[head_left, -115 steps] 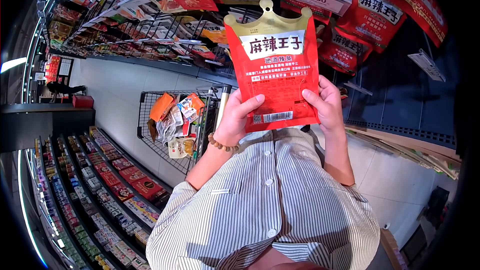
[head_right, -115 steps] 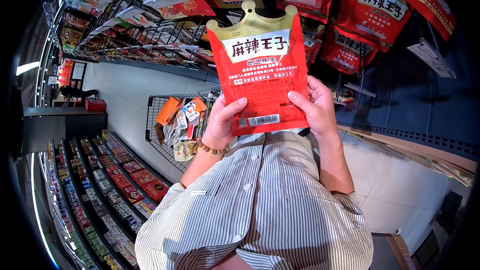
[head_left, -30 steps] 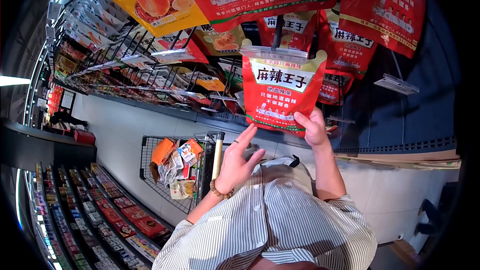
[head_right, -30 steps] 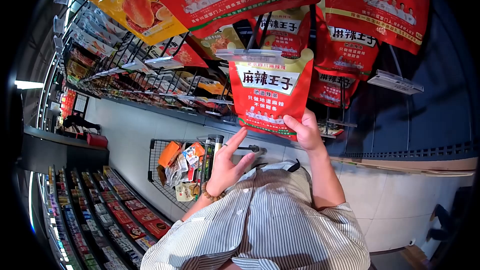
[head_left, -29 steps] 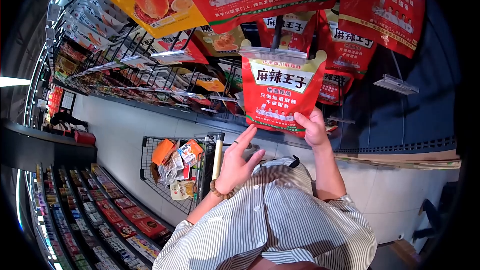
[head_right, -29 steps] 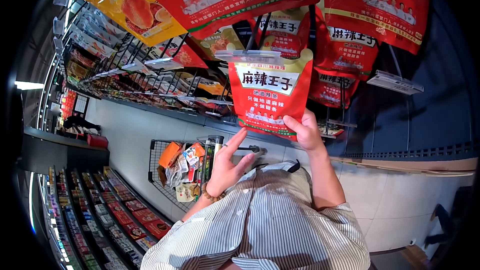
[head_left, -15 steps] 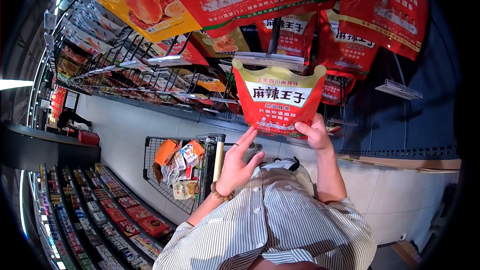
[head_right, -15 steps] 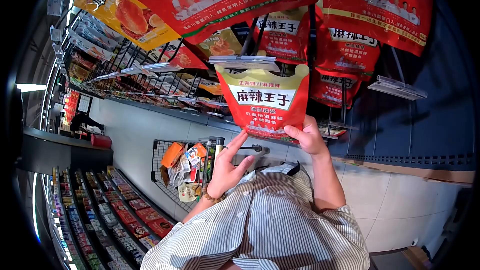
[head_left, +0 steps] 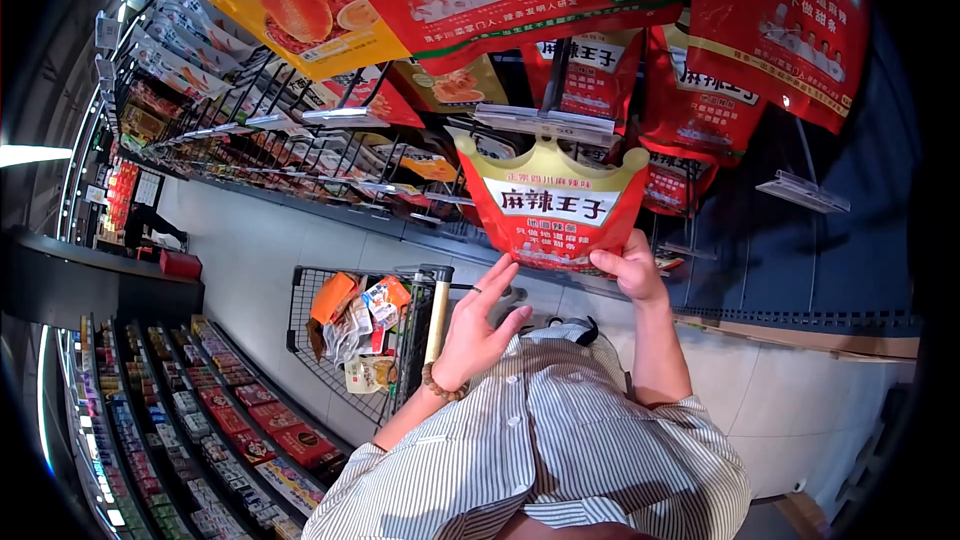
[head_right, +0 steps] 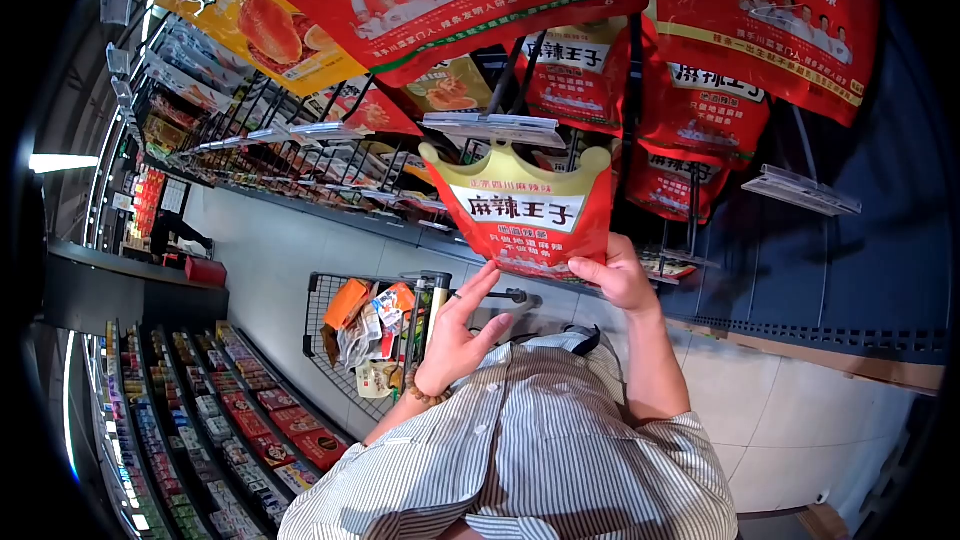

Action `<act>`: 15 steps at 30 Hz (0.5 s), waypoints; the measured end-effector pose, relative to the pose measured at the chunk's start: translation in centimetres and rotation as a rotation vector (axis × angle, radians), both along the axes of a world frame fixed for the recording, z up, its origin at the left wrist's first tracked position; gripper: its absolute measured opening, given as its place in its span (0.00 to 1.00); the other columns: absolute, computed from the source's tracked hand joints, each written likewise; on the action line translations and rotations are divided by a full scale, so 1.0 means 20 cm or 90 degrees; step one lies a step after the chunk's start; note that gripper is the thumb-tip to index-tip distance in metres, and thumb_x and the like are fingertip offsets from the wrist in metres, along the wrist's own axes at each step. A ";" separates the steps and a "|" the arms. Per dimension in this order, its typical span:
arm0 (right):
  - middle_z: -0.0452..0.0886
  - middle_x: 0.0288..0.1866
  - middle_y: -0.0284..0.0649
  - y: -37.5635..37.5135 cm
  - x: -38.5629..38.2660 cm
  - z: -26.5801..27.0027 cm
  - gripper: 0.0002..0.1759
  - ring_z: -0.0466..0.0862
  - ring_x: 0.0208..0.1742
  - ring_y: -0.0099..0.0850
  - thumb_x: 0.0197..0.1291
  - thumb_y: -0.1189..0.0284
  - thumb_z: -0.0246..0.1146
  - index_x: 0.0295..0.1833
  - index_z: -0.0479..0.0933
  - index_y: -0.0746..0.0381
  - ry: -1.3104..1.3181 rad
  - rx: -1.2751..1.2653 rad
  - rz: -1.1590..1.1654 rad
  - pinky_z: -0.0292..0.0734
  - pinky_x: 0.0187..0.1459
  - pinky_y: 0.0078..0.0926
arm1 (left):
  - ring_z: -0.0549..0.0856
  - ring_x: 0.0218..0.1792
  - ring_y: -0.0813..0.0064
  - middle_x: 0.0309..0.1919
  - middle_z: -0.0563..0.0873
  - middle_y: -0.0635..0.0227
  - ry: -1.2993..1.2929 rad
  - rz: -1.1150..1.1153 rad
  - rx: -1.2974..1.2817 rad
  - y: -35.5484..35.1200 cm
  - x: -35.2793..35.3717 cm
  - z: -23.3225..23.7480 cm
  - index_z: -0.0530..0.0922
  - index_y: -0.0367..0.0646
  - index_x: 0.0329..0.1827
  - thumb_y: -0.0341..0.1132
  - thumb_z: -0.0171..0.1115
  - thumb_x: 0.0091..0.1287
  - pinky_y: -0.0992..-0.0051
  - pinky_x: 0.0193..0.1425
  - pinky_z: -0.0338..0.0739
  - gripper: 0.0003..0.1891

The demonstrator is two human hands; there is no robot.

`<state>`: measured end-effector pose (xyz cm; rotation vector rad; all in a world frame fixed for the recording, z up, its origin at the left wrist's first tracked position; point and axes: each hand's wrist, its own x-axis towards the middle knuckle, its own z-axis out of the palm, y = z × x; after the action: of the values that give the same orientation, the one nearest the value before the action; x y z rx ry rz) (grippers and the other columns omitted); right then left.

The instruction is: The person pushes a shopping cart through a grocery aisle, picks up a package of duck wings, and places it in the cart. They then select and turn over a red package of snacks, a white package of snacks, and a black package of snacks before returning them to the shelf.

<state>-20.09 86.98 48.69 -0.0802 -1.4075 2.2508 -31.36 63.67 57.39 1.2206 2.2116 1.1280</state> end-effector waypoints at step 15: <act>0.87 0.56 0.38 0.00 -0.07 0.00 0.19 0.82 0.57 0.25 0.67 0.72 0.66 0.60 0.80 0.68 0.039 -0.060 -0.041 0.73 0.63 0.27 | 0.72 0.75 0.54 0.76 0.70 0.51 0.019 -0.021 -0.011 0.00 0.00 -0.02 0.71 0.37 0.74 0.32 0.72 0.65 0.63 0.76 0.67 0.34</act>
<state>-21.44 87.06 48.66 -0.0852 -1.2504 2.2463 -31.34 63.61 56.92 1.2703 2.2102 1.0826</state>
